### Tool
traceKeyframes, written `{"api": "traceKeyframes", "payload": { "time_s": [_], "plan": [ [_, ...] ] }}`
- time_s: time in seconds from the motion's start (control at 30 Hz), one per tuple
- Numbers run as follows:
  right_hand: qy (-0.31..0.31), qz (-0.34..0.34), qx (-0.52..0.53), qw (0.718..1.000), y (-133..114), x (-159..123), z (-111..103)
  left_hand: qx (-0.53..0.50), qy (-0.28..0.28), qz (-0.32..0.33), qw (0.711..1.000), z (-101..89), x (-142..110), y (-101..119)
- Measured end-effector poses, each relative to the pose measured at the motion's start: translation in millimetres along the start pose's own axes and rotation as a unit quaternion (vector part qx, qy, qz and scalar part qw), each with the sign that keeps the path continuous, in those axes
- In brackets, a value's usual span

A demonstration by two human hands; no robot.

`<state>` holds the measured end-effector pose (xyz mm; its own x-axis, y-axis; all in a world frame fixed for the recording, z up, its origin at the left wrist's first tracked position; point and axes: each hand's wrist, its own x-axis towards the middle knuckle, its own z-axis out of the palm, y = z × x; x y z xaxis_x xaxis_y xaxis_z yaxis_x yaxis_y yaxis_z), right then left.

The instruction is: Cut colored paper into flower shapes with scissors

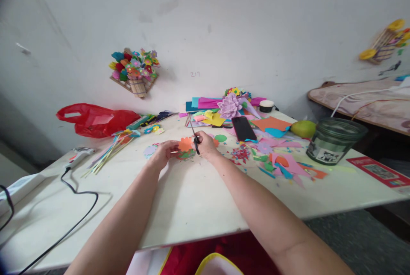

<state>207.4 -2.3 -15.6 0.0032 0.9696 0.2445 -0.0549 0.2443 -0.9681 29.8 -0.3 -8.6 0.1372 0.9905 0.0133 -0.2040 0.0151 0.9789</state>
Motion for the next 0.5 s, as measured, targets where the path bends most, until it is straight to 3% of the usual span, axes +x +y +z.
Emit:
{"api": "traceKeyframes", "payload": {
  "time_s": [0.27, 0.5],
  "plan": [
    [-0.006, 0.016, -0.021, 1.000, 1, -2, -1, 0.034, 0.028, 0.038, 0.998, -5.2, 2, 0],
    [0.043, 0.042, -0.025, 0.998, -4, -2, -4, 0.025, 0.120, 0.107, 0.987, -24.1, 6, 13]
  ]
}}
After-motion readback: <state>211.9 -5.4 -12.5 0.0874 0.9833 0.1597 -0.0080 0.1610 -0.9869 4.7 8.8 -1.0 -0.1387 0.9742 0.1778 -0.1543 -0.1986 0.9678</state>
